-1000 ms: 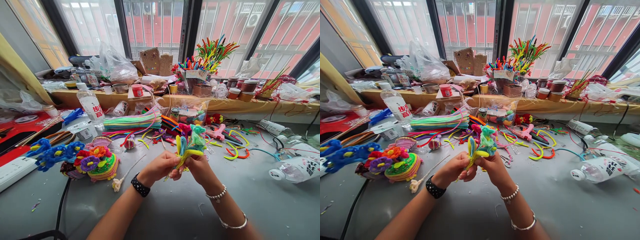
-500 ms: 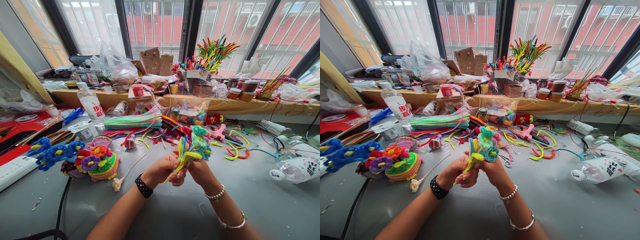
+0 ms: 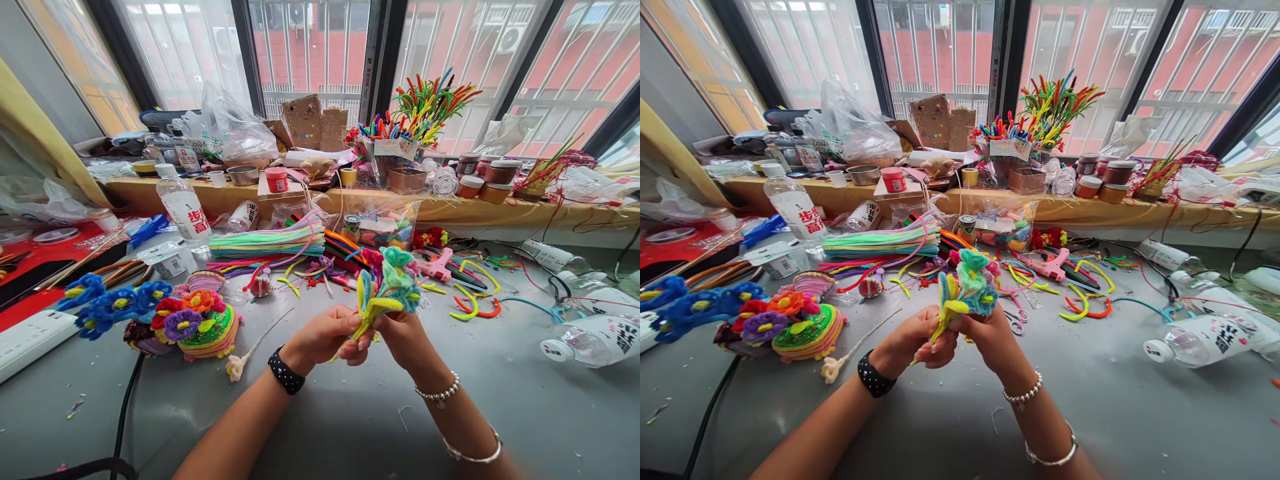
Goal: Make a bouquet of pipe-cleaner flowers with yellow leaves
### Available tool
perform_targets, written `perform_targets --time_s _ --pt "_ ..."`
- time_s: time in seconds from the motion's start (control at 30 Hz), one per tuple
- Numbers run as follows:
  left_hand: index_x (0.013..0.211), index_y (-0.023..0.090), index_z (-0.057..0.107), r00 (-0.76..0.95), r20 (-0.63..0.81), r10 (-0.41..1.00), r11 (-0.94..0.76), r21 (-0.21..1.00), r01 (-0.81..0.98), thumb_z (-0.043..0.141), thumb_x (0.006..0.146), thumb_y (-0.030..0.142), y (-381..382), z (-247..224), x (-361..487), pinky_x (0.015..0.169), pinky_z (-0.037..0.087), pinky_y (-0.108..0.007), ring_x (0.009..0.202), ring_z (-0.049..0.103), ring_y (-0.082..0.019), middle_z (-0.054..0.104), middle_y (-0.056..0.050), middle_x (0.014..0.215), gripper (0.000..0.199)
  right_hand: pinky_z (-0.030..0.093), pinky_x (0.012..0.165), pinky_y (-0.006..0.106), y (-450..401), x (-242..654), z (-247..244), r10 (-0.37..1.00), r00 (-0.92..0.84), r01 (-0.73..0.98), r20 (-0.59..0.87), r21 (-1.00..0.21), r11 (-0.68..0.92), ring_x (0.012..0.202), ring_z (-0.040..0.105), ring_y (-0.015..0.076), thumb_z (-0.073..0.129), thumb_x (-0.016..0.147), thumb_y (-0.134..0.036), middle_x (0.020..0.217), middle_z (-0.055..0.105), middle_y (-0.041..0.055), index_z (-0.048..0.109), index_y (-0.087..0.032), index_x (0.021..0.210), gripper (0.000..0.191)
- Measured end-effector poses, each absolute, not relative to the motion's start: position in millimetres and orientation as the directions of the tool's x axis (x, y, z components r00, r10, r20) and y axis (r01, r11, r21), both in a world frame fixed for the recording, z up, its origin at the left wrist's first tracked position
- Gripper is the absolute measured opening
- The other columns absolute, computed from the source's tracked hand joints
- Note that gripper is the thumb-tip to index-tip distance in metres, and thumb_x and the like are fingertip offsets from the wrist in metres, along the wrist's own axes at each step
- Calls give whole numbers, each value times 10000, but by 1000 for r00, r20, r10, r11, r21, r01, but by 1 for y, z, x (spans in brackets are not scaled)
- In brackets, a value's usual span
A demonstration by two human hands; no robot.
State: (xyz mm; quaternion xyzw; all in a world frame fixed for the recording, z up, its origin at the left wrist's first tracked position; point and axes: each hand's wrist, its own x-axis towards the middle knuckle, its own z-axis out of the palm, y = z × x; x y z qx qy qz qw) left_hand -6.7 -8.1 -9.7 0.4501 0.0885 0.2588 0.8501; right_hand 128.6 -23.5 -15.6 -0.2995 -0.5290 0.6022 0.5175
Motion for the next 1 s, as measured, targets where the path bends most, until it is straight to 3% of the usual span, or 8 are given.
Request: perform_targets --time_s 0.37,1.0 --pt "521 96 551 860 111 499 461 806 -371 617 649 454 -9 -10 -6 365 263 -198 294 304 -33 380 49 324 387 431 475 304 -27 124 -9 958 -249 -336 143 -940 53 476 525 165 679 522 -529 435 542 -10 575 -184 528 360" --pt "531 98 541 836 137 532 437 801 -410 596 675 448 -8 -9 -5 393 282 -199 321 323 -42 374 56 343 383 436 626 278 -23 129 -7 948 -257 -450 187 -891 54 594 560 145 721 577 -344 539 618 -16 639 -180 622 188"
